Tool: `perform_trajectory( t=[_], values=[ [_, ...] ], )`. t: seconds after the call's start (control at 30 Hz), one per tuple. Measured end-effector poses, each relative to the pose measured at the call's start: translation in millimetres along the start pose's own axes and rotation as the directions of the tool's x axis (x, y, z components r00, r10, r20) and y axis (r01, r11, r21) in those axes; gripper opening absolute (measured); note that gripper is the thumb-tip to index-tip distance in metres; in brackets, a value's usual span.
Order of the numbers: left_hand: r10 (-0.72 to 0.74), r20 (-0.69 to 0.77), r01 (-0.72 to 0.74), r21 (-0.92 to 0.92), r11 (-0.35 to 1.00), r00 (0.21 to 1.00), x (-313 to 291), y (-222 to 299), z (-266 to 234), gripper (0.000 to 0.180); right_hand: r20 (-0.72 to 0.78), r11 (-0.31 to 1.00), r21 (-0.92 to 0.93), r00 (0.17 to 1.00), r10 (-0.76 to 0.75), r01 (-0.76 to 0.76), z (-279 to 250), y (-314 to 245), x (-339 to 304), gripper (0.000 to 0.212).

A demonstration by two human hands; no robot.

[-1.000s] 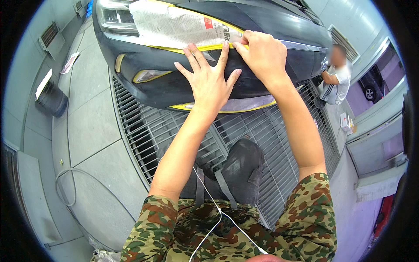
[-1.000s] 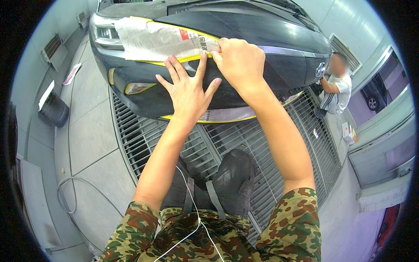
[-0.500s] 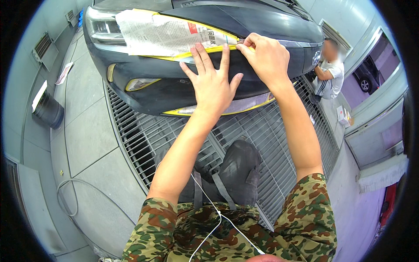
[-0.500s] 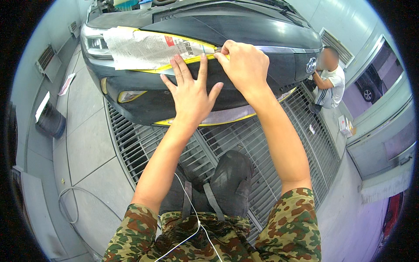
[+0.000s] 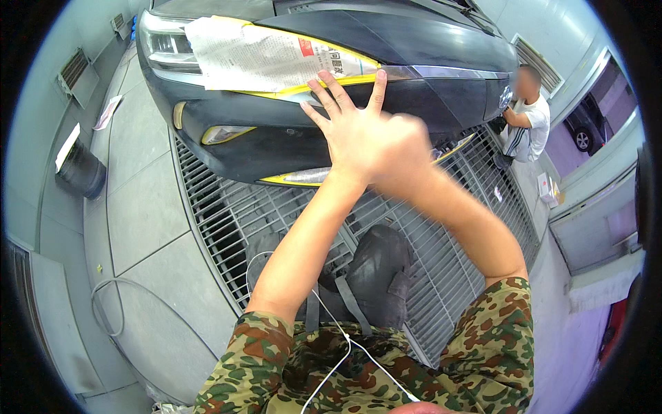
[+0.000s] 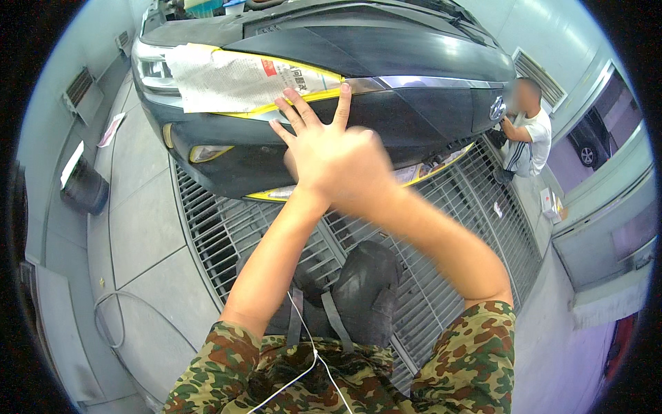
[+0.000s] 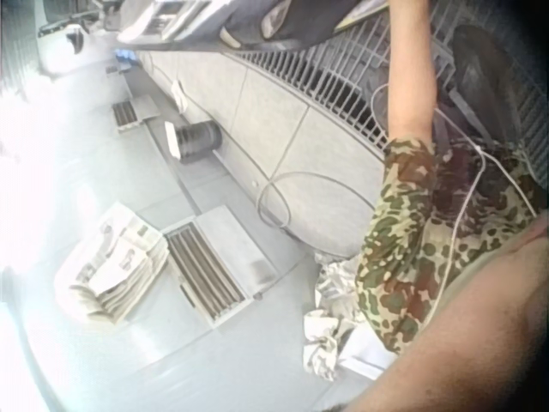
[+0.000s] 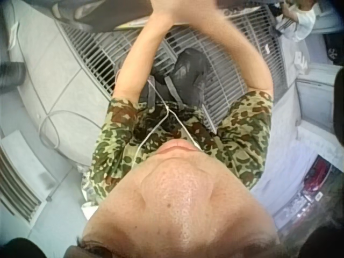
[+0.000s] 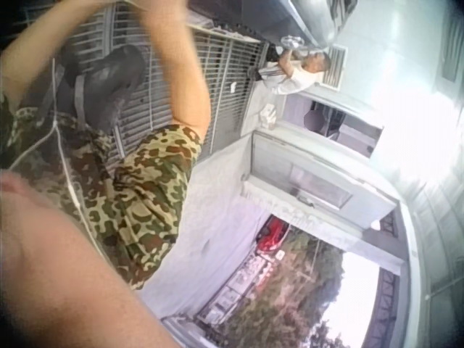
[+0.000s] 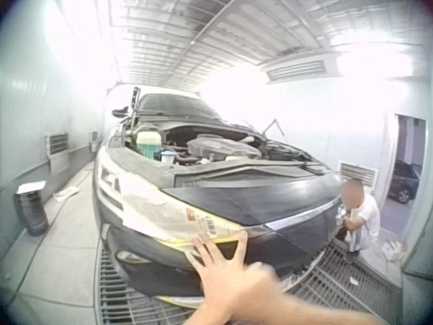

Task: The person applies newspaper and yellow masking tape to the front bumper of a car, smoothing and pressing the tape along the bumper edges and contours. The person then moves to the wheel arch and continues applying newspaper and tape to mask the area.

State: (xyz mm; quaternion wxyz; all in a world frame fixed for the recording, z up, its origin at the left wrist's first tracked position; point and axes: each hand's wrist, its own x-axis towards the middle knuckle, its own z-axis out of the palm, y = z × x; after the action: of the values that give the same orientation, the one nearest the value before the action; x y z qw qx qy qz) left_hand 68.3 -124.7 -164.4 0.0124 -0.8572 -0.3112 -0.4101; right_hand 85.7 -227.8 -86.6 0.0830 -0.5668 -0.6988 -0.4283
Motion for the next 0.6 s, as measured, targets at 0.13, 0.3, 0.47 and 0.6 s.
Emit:
perform_trajectory(
  t=[0.13, 0.3, 0.47, 0.6],
  values=[
    [0.055, -0.051, -0.06, -0.097, 0.993, 0.997, -7.0, 1.8, -4.6, 0.094, -0.031, 0.905, 0.421, 0.998, -0.051, 0.059, -22.2, -52.5, -1.6, 0.014],
    [0.09, -0.163, -0.129, -0.25, 0.96, 0.983, -26.5, -64.5, -23.5, 0.084, 0.064, 0.732, 0.596, 0.928, 0.367, -0.331, -17.8, -13.0, 5.8, 0.013],
    [0.1, -0.246, -0.113, -0.039, 0.993, 0.964, -18.4, -176.4, -47.9, 0.076, 0.013, 0.847, 0.466, 0.959, 0.284, -0.257, 15.7, -12.0, 22.9, 0.008],
    [0.249, -0.183, -0.229, 0.123, 0.966, 0.951, -10.0, -212.4, -60.8, 0.066, 0.016, 0.909, 0.384, 0.986, 0.166, -0.16, 49.5, -32.8, 51.0, 0.011]
  ],
)
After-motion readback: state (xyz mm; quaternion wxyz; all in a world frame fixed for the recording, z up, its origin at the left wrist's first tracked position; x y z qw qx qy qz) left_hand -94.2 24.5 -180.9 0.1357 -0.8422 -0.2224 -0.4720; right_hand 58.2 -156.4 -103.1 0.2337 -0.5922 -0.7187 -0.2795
